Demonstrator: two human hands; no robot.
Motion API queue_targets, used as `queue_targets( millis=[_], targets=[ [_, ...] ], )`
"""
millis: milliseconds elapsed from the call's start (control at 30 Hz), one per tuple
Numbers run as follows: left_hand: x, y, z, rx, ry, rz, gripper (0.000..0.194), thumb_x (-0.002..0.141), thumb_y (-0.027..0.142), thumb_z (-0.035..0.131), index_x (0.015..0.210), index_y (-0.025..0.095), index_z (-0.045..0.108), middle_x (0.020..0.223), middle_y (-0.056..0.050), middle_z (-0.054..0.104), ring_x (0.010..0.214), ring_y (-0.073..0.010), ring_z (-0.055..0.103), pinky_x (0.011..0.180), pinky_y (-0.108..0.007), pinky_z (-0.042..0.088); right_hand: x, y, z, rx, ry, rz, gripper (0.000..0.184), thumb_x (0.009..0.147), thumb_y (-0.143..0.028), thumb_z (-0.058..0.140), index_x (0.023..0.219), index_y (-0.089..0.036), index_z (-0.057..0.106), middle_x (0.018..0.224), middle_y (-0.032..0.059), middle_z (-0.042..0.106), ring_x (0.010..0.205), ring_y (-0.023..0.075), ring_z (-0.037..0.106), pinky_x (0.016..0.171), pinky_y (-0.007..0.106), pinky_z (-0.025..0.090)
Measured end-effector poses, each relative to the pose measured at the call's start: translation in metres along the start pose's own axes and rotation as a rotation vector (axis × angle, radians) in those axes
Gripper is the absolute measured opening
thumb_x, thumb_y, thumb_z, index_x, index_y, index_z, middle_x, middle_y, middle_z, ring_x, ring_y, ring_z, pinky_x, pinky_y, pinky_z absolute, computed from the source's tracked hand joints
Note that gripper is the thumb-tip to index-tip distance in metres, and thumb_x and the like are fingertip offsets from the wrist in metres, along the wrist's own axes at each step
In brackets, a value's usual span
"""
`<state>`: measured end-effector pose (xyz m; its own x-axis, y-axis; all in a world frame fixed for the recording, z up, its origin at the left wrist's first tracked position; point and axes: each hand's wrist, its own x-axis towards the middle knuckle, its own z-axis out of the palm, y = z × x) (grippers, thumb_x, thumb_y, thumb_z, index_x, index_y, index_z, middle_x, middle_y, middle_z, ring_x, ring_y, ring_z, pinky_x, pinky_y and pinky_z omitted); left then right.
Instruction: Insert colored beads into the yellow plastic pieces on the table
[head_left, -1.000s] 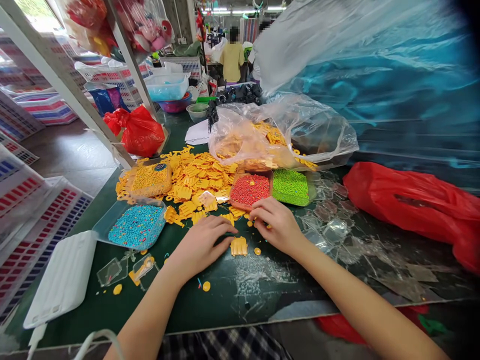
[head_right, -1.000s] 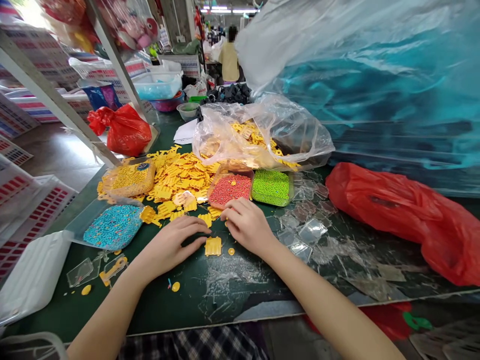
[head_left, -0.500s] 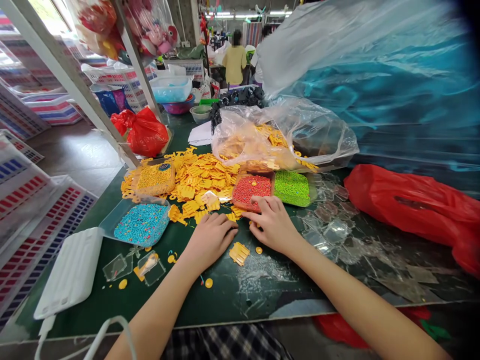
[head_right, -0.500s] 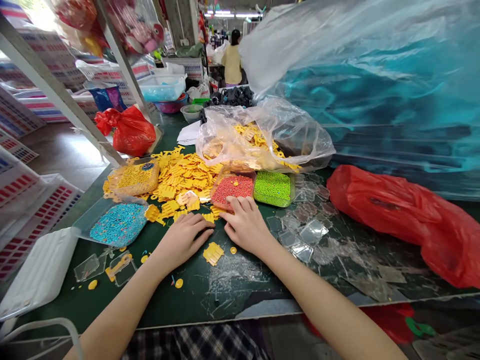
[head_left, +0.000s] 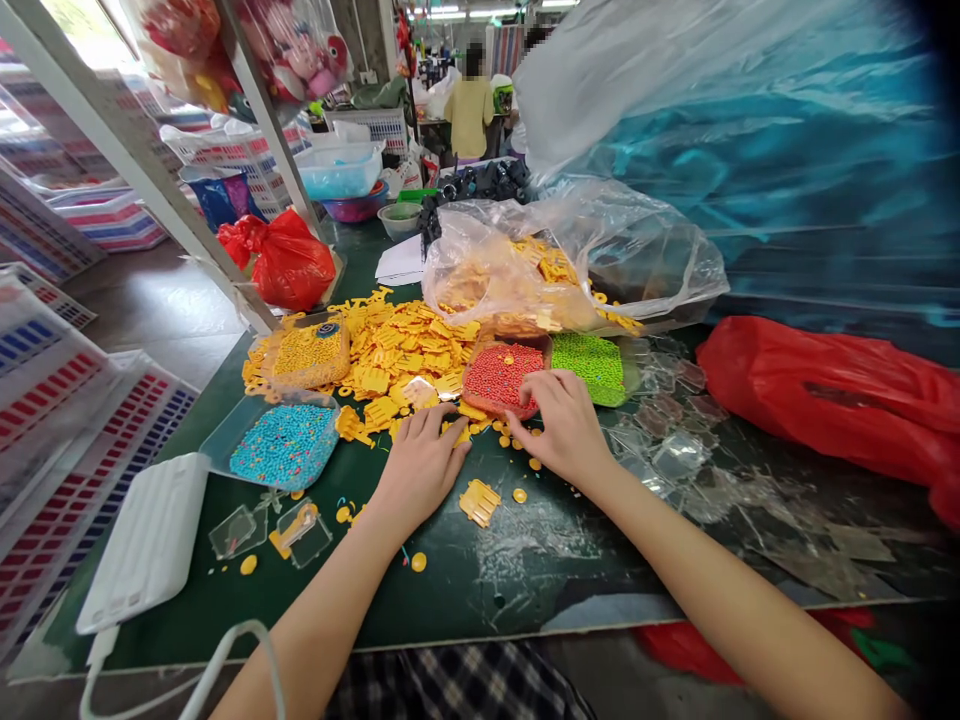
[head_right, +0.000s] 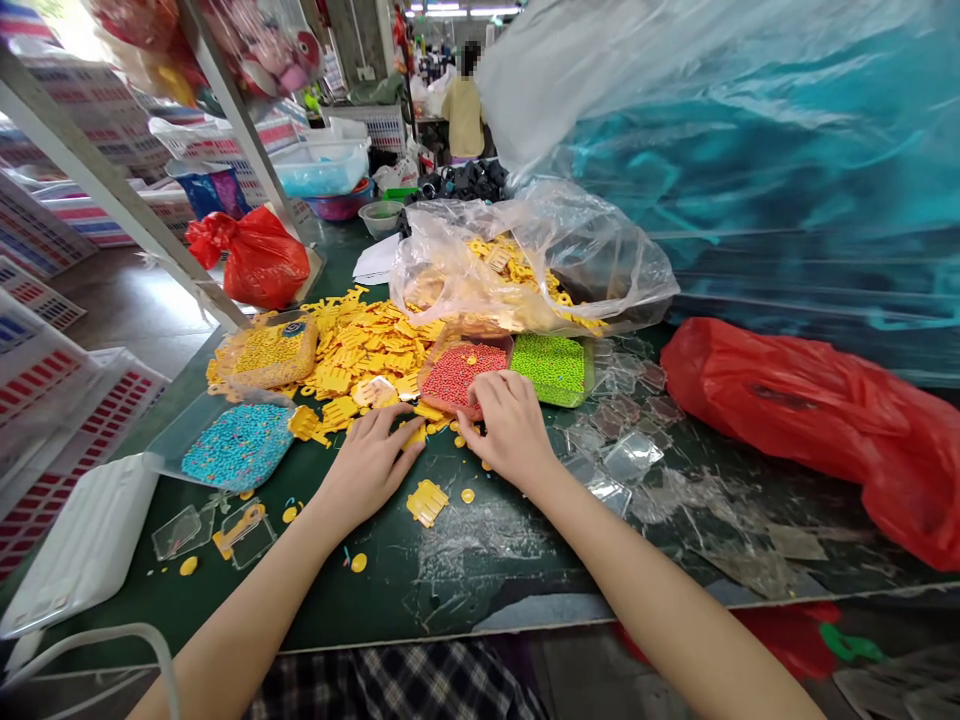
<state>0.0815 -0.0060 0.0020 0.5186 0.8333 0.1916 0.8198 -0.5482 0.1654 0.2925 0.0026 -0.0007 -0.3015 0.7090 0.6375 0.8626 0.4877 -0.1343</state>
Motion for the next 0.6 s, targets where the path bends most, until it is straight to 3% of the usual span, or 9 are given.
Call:
queue_targets(
  millis=[133,333,600],
  targets=[
    [-0.001,-0.006,-0.006,-0.034,0.005,-0.028,0.032,0.097,0.035,0.045,0.118,0.020,0.064,0.127,-0.011,0.055,0.118,-0.0298,0.050,0.100,-0.048,0.042,0.002,0.013,-0.001,-0.037,-0.047,0.040,0.019,0.087,-0.041,0.062,0.083,-0.022,0.060,0.090,0.0075,0.062,0.087,0.0259,0.048,0.077,0.039,0.037],
    [0.000,-0.009,-0.010,-0.069,0.087,-0.039,0.027,0.097,0.033,0.045,0.110,0.022,0.066,0.123,-0.009,0.059,0.118,-0.0286,0.051,0.099,-0.047,0.042,0.002,-0.001,-0.005,-0.058,-0.077,-0.100,0.023,0.096,-0.029,0.050,0.076,-0.022,0.059,0.079,0.0038,0.062,0.077,0.0209,0.046,0.072,0.035,0.032],
    [0.000,-0.031,-0.015,-0.106,0.316,-0.159,0.025,0.092,0.028,0.044,0.093,0.022,0.067,0.104,-0.008,0.067,0.099,-0.0260,0.060,0.087,-0.042,0.049,-0.001,-0.032,-0.021,0.081,0.102,-0.221,0.026,0.097,-0.025,0.049,0.074,-0.021,0.060,0.075,0.0014,0.063,0.072,0.0173,0.044,0.067,0.033,0.030]
  ],
)
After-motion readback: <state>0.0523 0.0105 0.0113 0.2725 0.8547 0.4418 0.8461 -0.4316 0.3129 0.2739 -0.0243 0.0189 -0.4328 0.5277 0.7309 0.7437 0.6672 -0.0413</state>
